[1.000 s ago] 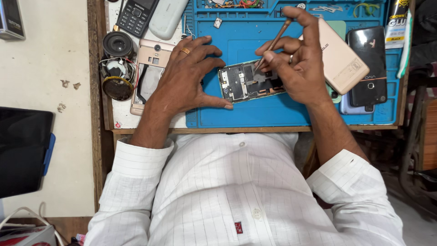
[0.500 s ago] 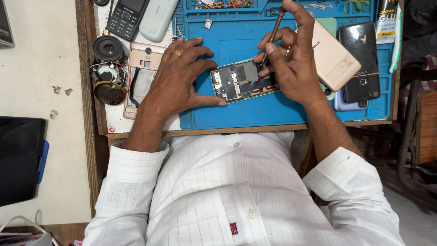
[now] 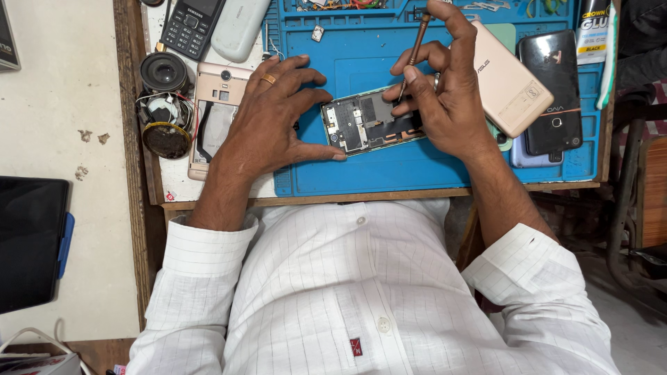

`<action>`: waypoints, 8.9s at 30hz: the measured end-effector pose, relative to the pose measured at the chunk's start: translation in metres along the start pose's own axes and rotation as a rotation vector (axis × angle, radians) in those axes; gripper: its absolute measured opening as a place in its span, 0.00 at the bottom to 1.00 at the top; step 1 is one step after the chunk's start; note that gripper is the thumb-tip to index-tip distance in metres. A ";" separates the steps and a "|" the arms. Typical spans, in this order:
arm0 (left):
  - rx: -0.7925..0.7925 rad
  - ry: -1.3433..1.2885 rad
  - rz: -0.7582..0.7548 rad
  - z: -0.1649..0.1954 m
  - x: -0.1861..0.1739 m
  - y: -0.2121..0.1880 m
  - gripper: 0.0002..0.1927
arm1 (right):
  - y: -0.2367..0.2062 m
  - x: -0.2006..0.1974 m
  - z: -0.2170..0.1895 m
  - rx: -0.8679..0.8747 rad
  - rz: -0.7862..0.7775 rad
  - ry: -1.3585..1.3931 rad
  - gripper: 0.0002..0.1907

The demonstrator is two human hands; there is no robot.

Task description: The person repairs a disassembled smartphone on a blue work mat, holding the phone chassis steady with one hand while using a screwdriver-like tool with the other to work on the internal components. They reposition the phone and continue working on its interior throughout the episode.

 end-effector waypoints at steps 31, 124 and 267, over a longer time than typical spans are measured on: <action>0.023 -0.018 0.000 0.003 -0.007 0.002 0.49 | 0.022 0.062 -0.024 -0.120 -0.049 -0.134 0.26; -0.020 -0.019 -0.039 0.006 -0.006 0.003 0.43 | 0.024 0.061 -0.025 -0.223 -0.084 -0.091 0.29; -0.026 -0.028 -0.069 0.007 -0.009 0.005 0.43 | 0.029 0.059 -0.024 -0.347 -0.080 -0.254 0.36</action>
Point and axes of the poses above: each hand's wrist, its own y-axis towards the middle knuckle, its own x-axis out of the palm, z = x × y, the point moved 4 cm from there along y, towards the middle knuckle, and after that the axes turned 12 degrees about z, right-handed, at the moved point
